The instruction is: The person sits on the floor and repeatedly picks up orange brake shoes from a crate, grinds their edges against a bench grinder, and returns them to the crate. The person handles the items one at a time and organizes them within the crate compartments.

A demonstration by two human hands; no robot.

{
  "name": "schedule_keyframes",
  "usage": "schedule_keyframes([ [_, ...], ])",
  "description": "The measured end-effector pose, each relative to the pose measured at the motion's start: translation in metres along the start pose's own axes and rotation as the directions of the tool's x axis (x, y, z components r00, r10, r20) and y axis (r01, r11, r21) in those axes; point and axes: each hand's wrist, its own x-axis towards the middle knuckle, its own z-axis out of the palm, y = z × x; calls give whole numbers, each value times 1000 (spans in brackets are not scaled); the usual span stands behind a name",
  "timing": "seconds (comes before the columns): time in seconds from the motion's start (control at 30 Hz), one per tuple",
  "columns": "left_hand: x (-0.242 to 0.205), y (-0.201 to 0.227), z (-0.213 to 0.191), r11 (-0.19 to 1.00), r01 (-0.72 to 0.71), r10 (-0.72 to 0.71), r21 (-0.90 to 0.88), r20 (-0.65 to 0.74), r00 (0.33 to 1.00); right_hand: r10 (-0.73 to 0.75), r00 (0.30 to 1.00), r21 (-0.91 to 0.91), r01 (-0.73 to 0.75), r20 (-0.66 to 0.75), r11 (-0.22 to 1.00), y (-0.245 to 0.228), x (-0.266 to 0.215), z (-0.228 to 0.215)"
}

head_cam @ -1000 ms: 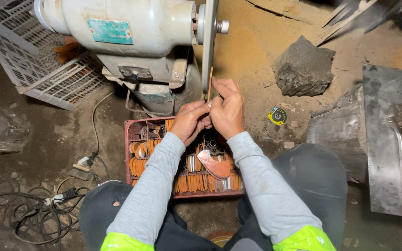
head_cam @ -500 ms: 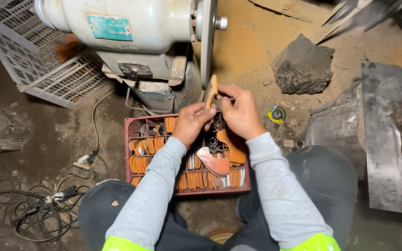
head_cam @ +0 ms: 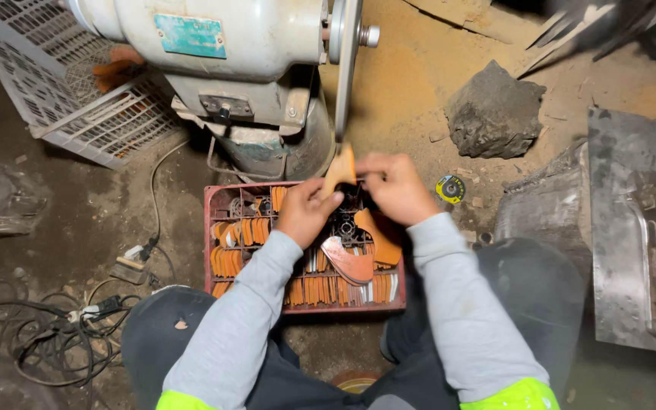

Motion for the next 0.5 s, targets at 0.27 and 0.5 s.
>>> schedule_keyframes([
  [0.27,-45,45,-14,758,-209,262,618,5,965,210,966,138,-231,154,963,-22,-40,-29],
  [0.5,-59,42,-1,765,-256,220,591,133,966,364,916,-127,-346,167,929,-12,-60,-30],
])
